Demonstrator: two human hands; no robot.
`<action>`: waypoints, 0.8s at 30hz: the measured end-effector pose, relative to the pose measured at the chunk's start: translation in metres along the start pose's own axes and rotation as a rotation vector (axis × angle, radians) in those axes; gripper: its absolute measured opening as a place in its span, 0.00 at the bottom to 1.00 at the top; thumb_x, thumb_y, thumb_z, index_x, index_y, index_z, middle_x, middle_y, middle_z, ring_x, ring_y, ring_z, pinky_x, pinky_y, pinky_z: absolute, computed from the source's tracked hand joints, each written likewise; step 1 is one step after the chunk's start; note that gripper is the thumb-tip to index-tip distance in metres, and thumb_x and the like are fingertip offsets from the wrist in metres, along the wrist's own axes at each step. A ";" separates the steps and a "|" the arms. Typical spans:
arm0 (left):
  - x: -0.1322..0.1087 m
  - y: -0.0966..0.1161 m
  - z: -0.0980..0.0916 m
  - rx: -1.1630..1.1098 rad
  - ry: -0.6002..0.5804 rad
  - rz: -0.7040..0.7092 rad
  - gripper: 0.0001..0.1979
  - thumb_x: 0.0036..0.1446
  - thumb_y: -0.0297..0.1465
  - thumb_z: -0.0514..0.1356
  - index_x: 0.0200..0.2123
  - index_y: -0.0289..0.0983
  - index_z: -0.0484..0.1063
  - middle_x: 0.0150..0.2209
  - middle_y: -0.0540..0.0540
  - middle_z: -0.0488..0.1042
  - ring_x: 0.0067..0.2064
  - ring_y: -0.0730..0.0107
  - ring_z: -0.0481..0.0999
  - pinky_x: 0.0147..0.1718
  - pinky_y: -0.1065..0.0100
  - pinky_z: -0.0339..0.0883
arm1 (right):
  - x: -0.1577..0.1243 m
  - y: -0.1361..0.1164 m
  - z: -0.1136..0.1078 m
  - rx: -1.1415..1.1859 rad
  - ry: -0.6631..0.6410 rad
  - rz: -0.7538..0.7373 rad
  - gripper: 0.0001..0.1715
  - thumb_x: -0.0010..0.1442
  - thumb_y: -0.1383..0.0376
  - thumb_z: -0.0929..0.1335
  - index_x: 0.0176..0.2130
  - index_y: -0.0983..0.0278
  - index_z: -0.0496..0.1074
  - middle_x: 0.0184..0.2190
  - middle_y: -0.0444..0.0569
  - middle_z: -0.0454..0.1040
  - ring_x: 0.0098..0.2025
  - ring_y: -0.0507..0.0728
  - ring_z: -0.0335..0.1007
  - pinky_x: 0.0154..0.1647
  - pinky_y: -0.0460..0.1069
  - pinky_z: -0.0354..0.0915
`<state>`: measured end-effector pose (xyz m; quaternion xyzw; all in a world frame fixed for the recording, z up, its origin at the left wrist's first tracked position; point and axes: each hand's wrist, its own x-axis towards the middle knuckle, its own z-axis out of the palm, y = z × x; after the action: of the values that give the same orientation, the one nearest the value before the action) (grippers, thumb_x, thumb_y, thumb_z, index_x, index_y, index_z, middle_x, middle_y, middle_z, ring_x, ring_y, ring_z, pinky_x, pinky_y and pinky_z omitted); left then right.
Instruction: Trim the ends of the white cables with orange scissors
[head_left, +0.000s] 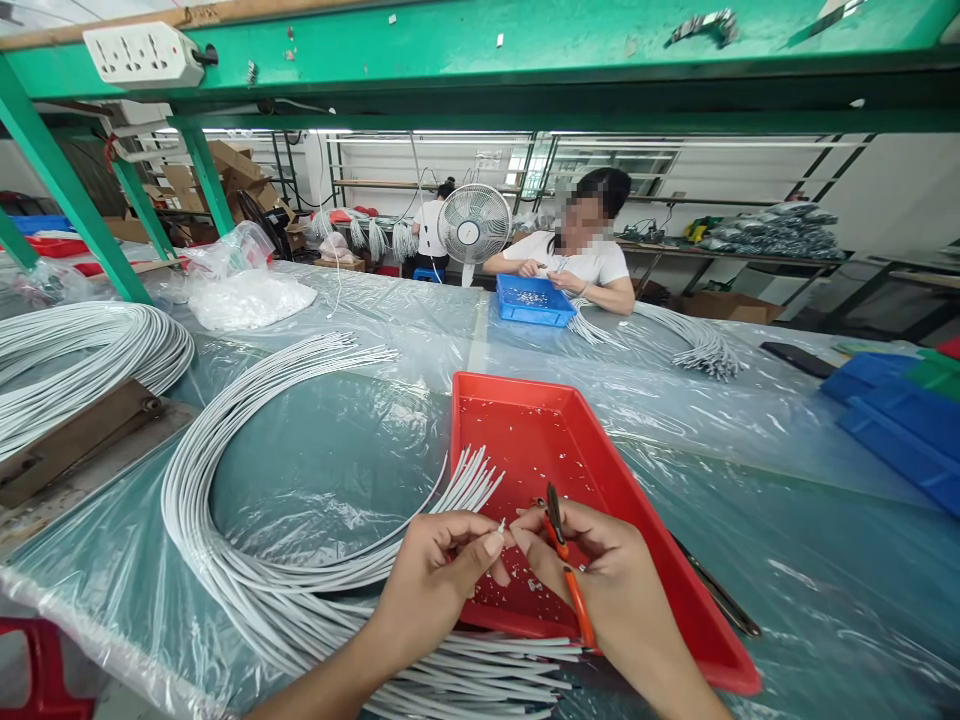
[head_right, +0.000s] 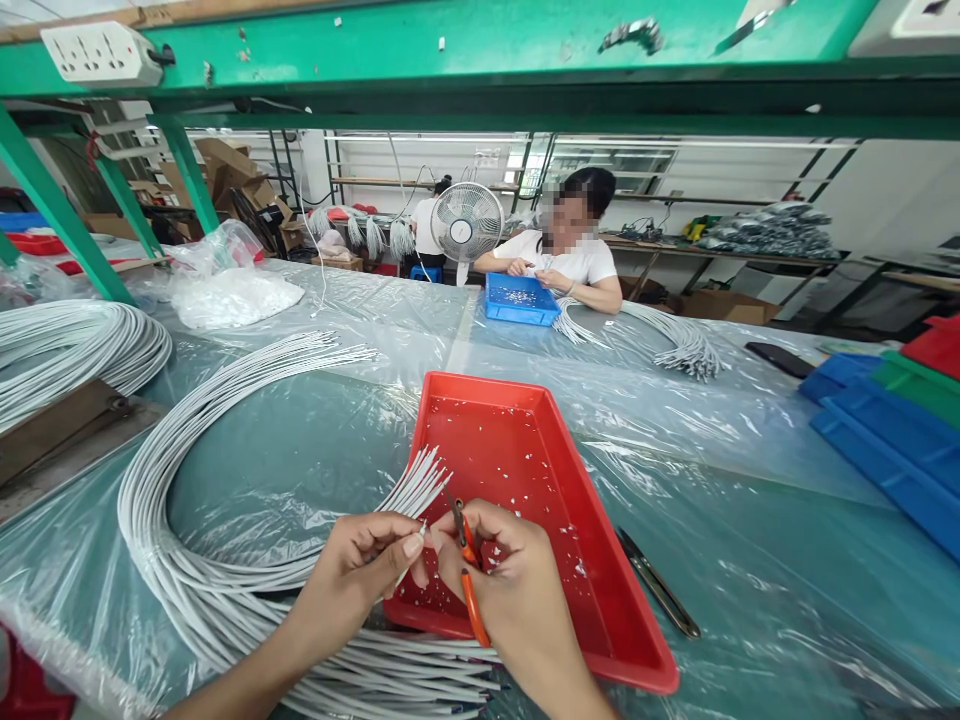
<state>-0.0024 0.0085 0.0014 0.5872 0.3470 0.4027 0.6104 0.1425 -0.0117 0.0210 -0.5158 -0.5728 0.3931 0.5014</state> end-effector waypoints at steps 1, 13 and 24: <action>0.000 0.001 0.000 -0.010 0.001 -0.006 0.16 0.55 0.37 0.55 0.24 0.31 0.74 0.18 0.50 0.66 0.19 0.79 0.53 0.18 0.74 0.46 | 0.001 0.000 -0.001 0.043 -0.012 0.044 0.01 0.43 0.70 0.70 0.24 0.66 0.72 0.18 0.42 0.68 0.21 0.49 0.59 0.22 0.42 0.58; 0.000 0.000 0.001 0.033 0.044 0.006 0.12 0.53 0.36 0.57 0.28 0.33 0.75 0.21 0.48 0.71 0.20 0.77 0.59 0.20 0.74 0.52 | 0.005 0.005 0.001 0.137 -0.041 0.181 0.10 0.41 0.62 0.73 0.25 0.67 0.75 0.14 0.39 0.60 0.18 0.47 0.49 0.17 0.42 0.51; -0.005 -0.001 0.005 0.254 0.143 0.147 0.11 0.55 0.31 0.55 0.28 0.33 0.76 0.23 0.47 0.73 0.25 0.72 0.66 0.25 0.73 0.60 | -0.011 0.011 0.013 -0.278 0.226 -0.166 0.06 0.50 0.67 0.67 0.22 0.64 0.68 0.19 0.43 0.66 0.22 0.51 0.62 0.23 0.44 0.59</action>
<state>0.0002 0.0023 0.0003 0.6535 0.3938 0.4399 0.4737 0.1318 -0.0203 0.0056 -0.5720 -0.6022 0.2070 0.5171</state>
